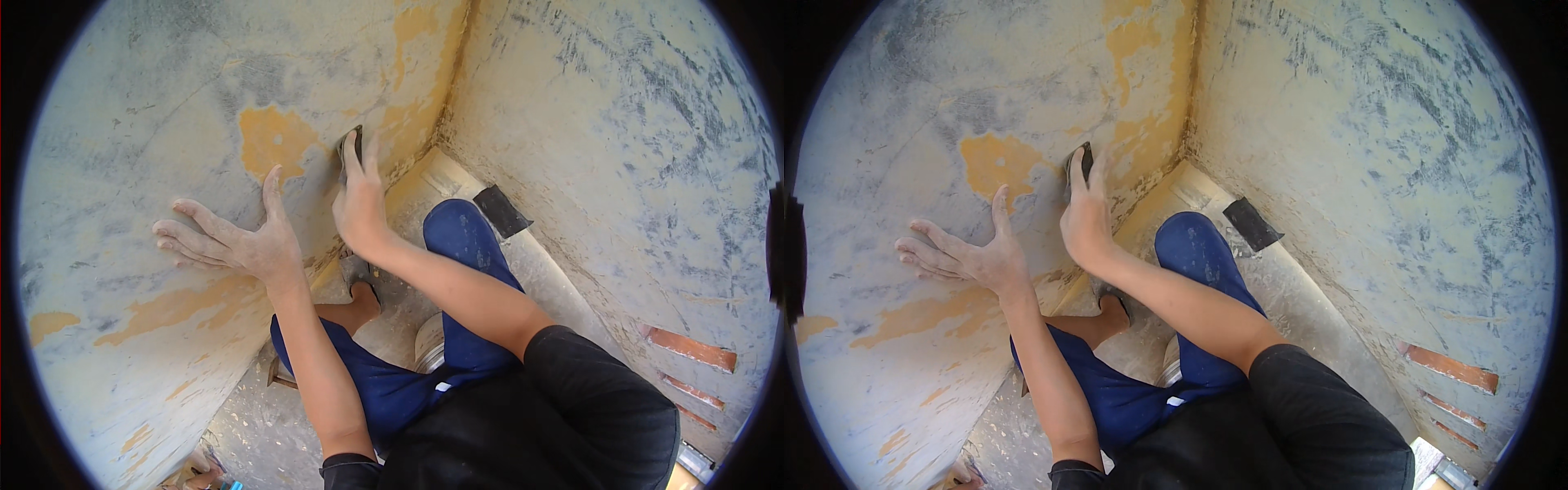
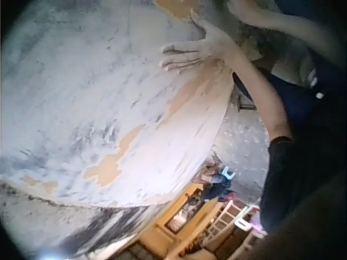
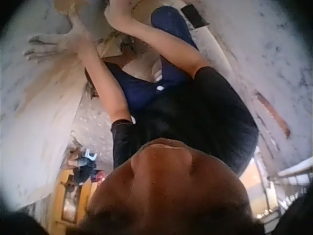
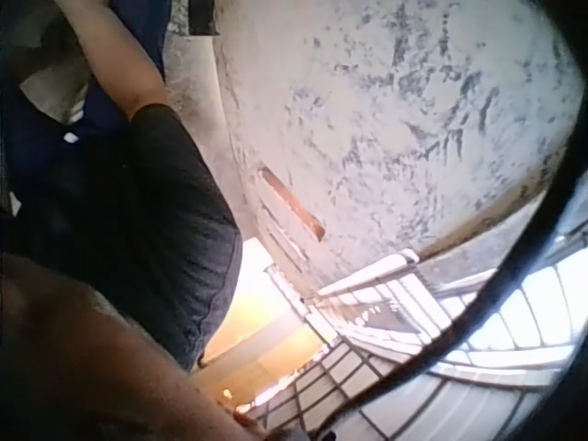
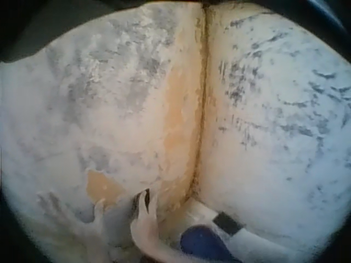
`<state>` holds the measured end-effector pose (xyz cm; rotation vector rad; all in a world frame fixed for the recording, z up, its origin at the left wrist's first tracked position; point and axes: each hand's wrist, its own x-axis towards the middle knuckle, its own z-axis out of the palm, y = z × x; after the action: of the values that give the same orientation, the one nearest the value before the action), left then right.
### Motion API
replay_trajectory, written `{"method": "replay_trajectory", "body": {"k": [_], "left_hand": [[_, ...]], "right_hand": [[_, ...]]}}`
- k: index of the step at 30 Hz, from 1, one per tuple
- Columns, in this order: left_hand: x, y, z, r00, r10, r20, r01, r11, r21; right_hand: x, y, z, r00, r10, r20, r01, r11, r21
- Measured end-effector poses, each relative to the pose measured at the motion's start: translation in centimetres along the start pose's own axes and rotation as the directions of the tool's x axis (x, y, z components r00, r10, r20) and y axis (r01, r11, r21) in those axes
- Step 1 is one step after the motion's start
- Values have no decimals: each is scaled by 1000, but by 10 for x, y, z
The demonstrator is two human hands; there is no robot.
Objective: Sanding an interior wall to smooth the surface during renovation.
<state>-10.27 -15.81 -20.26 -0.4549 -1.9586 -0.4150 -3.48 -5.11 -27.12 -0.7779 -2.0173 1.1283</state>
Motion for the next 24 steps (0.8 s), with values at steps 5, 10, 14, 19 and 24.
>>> {"method": "replay_trajectory", "body": {"k": [5,10,14,19,24], "left_hand": [[1,3,3,1000,14,-8,-14,999,-29],[1,-1,1,1000,8,-3,-8,1000,-12],[1,0,2,1000,22,-1,-22,999,-42],[1,1,1,1000,31,-6,-31,999,-42],[0,-1,0,1000,7,7,-6,999,-46]], "right_hand": [[14,3,-5,995,3,-100,-6,1000,-30],[24,8,-6,995,-3,-96,1,1000,-22],[5,-2,-5,998,-29,-59,26,999,-40],[44,15,-14,976,129,-175,-127,992,22],[-4,-8,-3,995,-96,-36,95,995,-25]]}}
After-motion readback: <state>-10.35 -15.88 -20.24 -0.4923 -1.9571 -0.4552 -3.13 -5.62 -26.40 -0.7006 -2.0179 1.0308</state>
